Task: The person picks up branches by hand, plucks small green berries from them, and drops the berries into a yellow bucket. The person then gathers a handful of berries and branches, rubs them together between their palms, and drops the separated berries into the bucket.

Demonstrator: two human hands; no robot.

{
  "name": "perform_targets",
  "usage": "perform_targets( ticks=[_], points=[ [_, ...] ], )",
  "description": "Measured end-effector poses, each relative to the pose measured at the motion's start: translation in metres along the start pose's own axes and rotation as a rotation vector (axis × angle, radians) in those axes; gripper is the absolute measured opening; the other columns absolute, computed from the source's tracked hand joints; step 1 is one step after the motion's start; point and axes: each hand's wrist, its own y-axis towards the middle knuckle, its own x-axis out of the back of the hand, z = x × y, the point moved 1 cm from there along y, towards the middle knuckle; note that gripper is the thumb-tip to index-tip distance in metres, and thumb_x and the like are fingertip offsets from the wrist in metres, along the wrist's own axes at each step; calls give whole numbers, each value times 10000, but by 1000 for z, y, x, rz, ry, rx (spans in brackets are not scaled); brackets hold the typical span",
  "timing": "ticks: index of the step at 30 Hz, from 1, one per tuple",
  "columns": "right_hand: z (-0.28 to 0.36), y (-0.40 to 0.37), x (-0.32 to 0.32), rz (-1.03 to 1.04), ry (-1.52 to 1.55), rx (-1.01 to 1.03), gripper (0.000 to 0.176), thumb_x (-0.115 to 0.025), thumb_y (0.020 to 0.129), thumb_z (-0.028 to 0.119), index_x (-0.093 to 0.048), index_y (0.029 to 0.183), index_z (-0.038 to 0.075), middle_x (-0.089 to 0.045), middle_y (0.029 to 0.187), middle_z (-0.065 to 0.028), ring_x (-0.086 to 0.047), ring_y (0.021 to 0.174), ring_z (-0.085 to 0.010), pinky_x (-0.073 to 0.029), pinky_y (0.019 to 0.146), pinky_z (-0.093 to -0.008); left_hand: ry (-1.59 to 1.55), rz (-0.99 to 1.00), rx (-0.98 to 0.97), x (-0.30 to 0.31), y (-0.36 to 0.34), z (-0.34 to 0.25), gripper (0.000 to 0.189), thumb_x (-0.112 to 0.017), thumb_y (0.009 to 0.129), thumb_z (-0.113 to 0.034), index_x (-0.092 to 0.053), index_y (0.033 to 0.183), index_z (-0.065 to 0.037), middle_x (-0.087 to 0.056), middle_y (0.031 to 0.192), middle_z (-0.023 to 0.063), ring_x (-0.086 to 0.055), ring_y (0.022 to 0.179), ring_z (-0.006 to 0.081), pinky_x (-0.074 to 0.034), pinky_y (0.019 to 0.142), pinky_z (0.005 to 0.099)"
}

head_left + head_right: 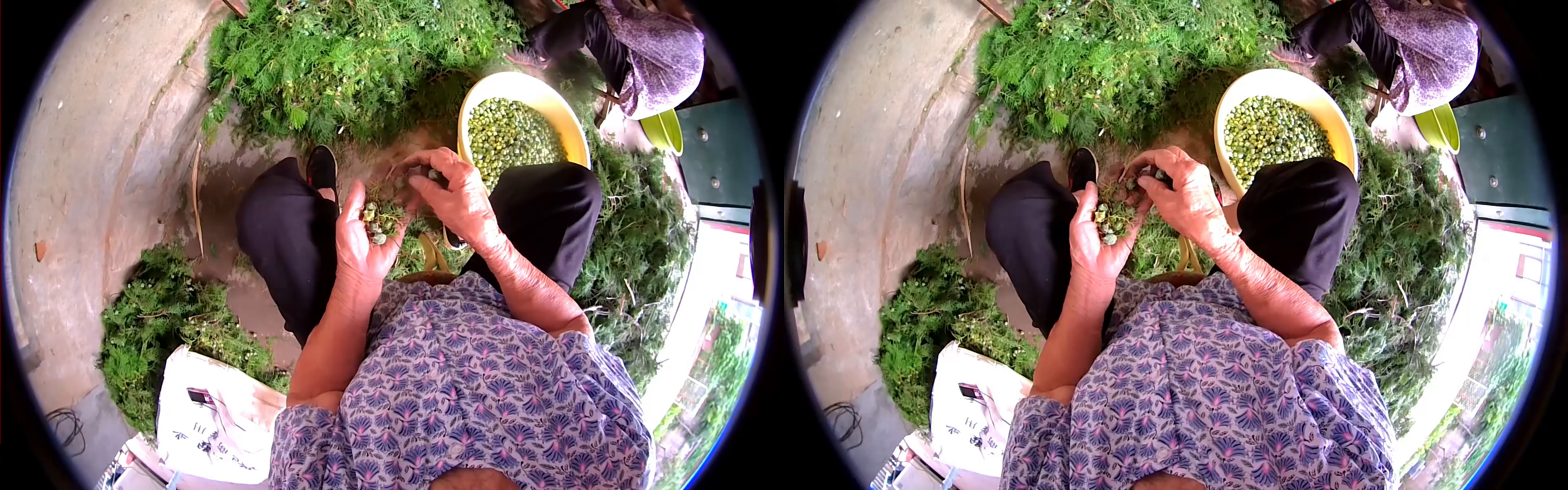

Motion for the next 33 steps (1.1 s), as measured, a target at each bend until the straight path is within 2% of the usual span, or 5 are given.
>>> perform_targets(
  ticks=[7, 13, 16, 23, 33],
  points=[
    [5, 0, -3, 31, -329, 221, 199, -641, 742, 16, -608, 937, -7, -523, 830, -72, -576, 608, -156, -480, 574, -240, -62, 95, 31, 10, 3, 1, 406, -364, 946, -299, -448, 1224, -16, -542, 1156, 137, -539, 1038, 250, -437, 918, 416],
    [18, 1, 12, 81, 850, -436, 159, -599, 818, 49, -529, 956, 10, -579, 793, -69, -589, 695, -143, -527, 633, -290, 7, 111, -20, 6, 5, 1, 393, -338, 953, -269, -422, 1209, 18, -532, 1158, 152, -525, 1060, 272, -428, 932, 441],
    [9, 3, 12, 158, 1112, -371, 127, -586, 828, 38, -552, 948, 14, -577, 828, -76, -560, 611, -112, -513, 607, -268, -66, 85, -10, 4, 4, 1, 384, -381, 944, -270, -423, 1201, 11, -513, 1181, 156, -519, 1070, 280, -421, 946, 450],
    [22, -6, -17, 136, -82, 109, 202, -645, 715, 46, -630, 916, 37, -562, 834, -123, -578, 782, -248, -467, 668, -330, 104, -32, -56, 5, 2, 1, 443, -479, 896, -382, -497, 1180, -43, -559, 1118, 87, -512, 1055, 204, -410, 916, 352],
    [14, -6, -16, 165, 43, -2, 172, -613, 725, 38, -611, 893, 4, -569, 854, -124, -572, 786, -240, -461, 701, -341, 98, -69, -34, 6, 1, 4, 455, -446, 912, -385, -482, 1197, -32, -551, 1120, 81, -514, 1043, 209, -417, 909, 351]
  ],
)
